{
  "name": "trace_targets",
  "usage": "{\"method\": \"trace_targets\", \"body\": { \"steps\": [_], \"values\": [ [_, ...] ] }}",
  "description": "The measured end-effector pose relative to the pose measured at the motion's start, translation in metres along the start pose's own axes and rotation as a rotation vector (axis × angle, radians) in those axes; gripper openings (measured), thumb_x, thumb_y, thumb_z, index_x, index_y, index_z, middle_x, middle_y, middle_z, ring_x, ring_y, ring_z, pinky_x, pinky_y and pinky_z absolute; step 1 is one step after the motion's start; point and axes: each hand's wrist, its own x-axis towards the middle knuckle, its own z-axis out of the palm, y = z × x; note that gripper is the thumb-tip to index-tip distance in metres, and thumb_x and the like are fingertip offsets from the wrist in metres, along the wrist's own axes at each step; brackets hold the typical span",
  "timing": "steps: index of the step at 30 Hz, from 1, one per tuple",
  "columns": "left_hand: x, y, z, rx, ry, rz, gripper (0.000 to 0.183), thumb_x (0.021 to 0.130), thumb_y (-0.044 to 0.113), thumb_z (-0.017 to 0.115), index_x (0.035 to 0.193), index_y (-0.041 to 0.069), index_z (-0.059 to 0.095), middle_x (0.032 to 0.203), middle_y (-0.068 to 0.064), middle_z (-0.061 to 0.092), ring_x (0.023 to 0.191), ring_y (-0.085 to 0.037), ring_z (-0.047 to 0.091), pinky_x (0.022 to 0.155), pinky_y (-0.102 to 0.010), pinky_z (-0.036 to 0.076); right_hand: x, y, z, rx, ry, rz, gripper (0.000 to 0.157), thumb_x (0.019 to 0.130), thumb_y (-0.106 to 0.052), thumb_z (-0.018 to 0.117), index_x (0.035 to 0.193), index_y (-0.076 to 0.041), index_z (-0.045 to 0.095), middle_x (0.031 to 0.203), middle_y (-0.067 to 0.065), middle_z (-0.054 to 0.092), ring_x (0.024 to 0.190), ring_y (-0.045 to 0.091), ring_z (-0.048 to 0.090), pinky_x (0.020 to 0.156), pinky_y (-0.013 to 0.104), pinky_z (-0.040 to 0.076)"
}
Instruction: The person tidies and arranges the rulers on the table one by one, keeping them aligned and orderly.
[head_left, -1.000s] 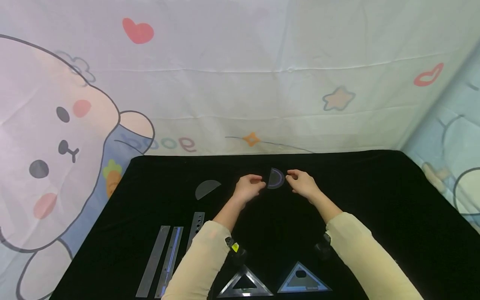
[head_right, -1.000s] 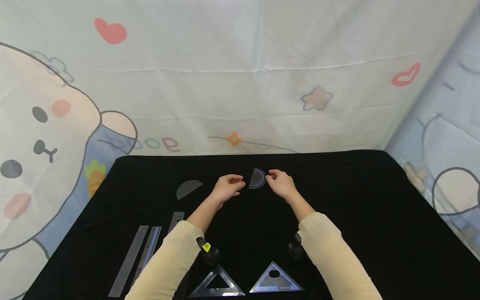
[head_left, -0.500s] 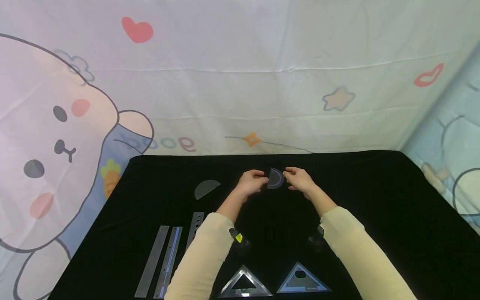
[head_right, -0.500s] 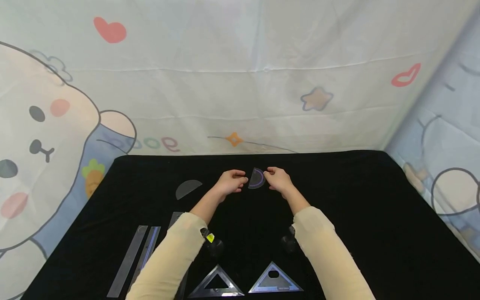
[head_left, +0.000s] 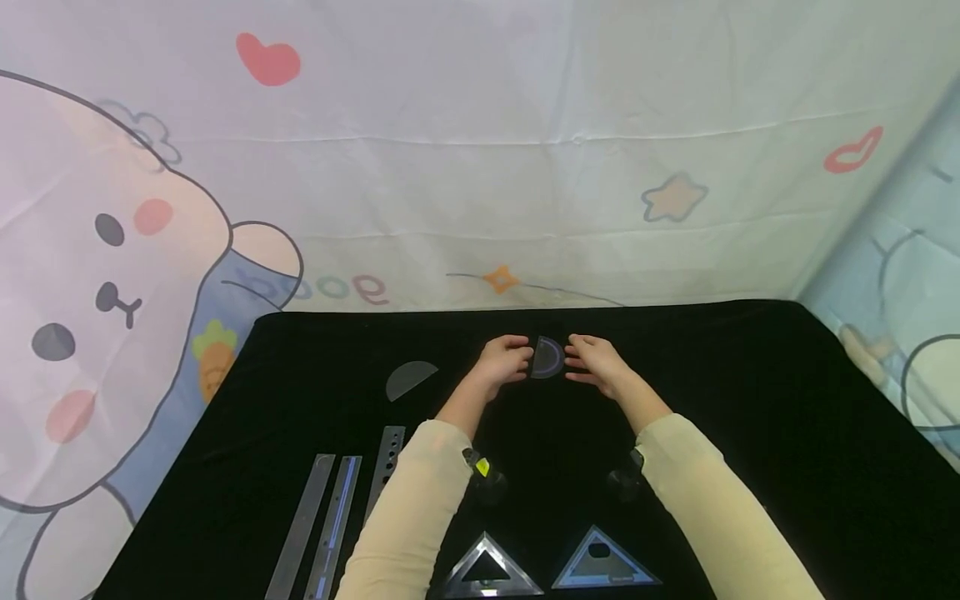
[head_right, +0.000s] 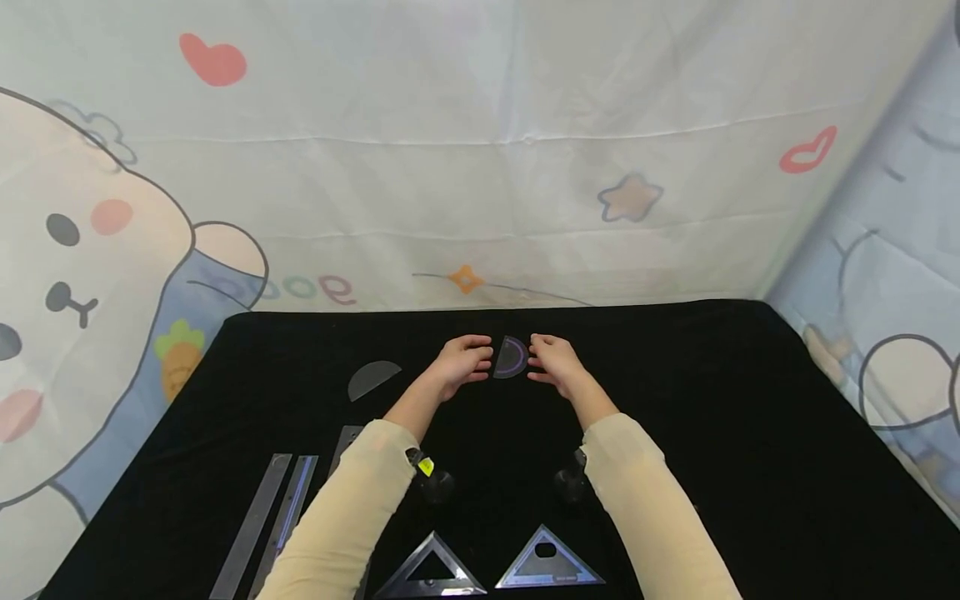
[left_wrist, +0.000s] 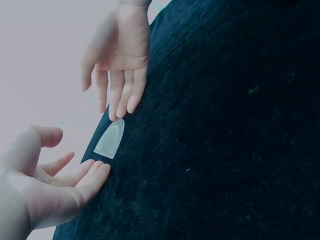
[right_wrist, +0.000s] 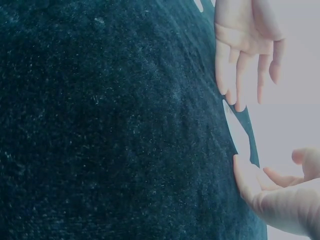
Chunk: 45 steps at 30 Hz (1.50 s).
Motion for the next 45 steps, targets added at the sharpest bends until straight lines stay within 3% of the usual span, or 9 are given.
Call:
{"method": "trace_targets", "body": {
  "steps": [9,15,29,39,45],
  "values": [
    [-0.002,0.003,-0.001,-0.047,-0.044,-0.029,0.041,0.094,0.016,0.05,0.132,0.003,0.045,0.125,-0.017,0.05,0.111,-0.029,0.054,0.09,-0.036,0.051,0.0,-0.001,0.005,0.051,-0.03,0.012,0.054,0.101,-0.03,0.028,0.145,-0.001,0.015,0.147,0.021,0.027,0.131,0.033,0.034,0.1,0.041,0.043],
    [-0.001,0.001,0.001,-0.09,-0.035,-0.049,0.042,0.093,0.016,0.051,0.132,0.003,0.044,0.124,-0.018,0.05,0.111,-0.03,0.054,0.085,-0.036,0.053,0.0,0.0,0.005,0.073,-0.041,0.013,0.054,0.101,-0.03,0.029,0.146,-0.003,0.017,0.147,0.02,0.027,0.132,0.032,0.032,0.101,0.043,0.042],
    [-0.006,0.001,0.007,-0.137,0.003,-0.055,0.043,0.091,0.017,0.054,0.131,0.004,0.046,0.121,-0.018,0.054,0.106,-0.028,0.057,0.082,-0.034,0.055,-0.004,0.004,0.011,0.119,0.04,-0.011,0.051,0.099,-0.026,0.037,0.144,-0.004,0.024,0.144,0.018,0.033,0.129,0.032,0.035,0.098,0.04,0.045],
    [-0.012,0.007,0.009,-0.166,0.017,-0.098,0.045,0.09,0.016,0.056,0.133,0.005,0.044,0.124,-0.018,0.054,0.108,-0.031,0.057,0.082,-0.038,0.055,-0.01,0.002,0.014,0.067,0.046,-0.056,0.048,0.096,-0.016,0.045,0.141,-0.004,0.03,0.137,0.02,0.039,0.124,0.034,0.043,0.095,0.043,0.047],
    [-0.009,0.001,0.011,-0.162,0.044,-0.094,0.043,0.089,0.016,0.057,0.129,0.004,0.047,0.117,-0.016,0.056,0.098,-0.027,0.06,0.07,-0.031,0.058,-0.012,0.004,0.016,0.028,0.055,-0.067,0.045,0.096,-0.013,0.045,0.139,-0.005,0.034,0.136,0.02,0.042,0.124,0.033,0.044,0.096,0.045,0.045]
  ]
}}
